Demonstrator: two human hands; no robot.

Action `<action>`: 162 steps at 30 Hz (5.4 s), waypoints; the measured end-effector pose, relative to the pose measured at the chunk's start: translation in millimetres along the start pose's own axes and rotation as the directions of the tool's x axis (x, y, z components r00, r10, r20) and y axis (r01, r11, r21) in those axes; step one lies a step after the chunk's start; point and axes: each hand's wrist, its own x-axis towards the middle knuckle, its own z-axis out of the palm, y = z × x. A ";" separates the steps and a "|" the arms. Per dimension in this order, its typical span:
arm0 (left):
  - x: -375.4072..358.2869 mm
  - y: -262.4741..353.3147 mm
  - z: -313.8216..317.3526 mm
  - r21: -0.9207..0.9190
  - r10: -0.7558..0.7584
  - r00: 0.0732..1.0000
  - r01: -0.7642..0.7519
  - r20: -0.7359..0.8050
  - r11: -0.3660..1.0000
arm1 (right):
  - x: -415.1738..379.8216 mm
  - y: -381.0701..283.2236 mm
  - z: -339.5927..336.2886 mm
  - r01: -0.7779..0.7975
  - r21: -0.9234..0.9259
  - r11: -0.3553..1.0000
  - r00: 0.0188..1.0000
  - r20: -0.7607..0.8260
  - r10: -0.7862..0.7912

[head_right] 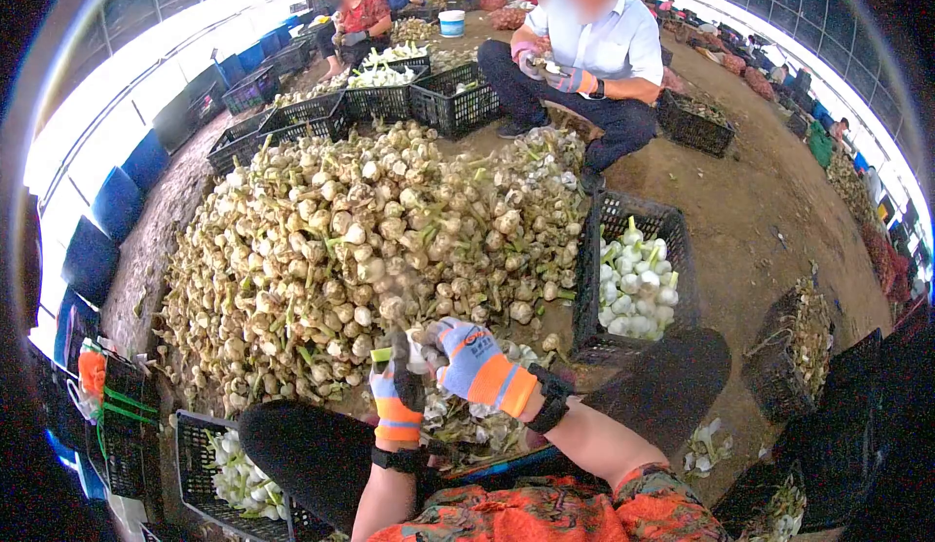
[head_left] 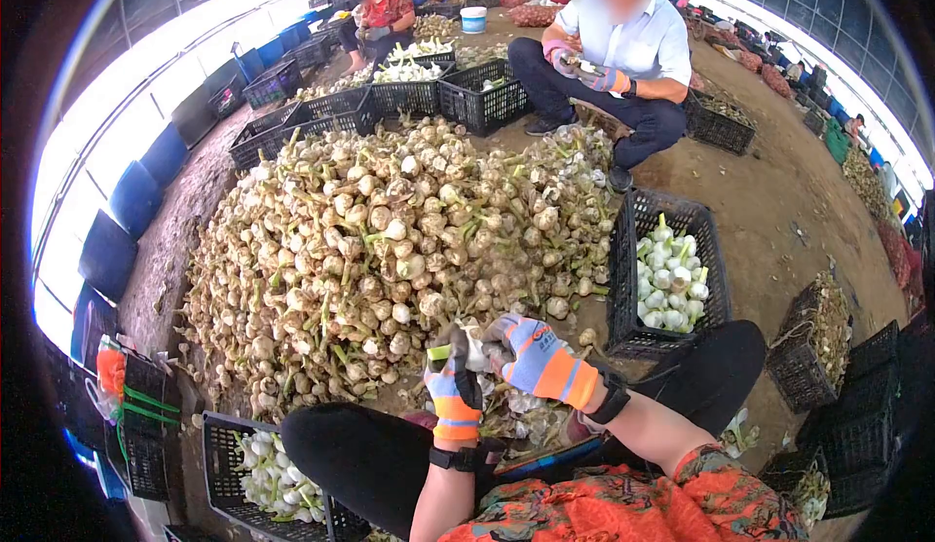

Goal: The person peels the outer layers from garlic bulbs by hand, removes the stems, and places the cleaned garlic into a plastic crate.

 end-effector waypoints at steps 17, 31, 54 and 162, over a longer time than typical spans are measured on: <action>-0.3 24.5 22.6 -0.673 -0.007 0.966 0.187 0.260 0.716 | -75.0 71.5 72.8 -0.316 0.011 0.949 0.533 0.829 0.168; 16.2 -22.6 33.2 0.111 -0.104 0.940 0.072 0.325 0.991 | -36.7 143.5 21.0 -0.007 0.498 -0.867 0.892 0.395 0.219; 54.3 -81.6 1.6 -0.041 -0.623 0.741 0.651 0.250 0.758 | -89.9 222.9 156.5 -0.426 0.608 0.670 0.851 0.019 0.524; -10.1 59.2 14.3 0.065 0.241 0.962 -0.251 0.126 0.966 | -3.4 114.0 11.0 -0.660 -0.008 0.751 0.748 -0.103 0.656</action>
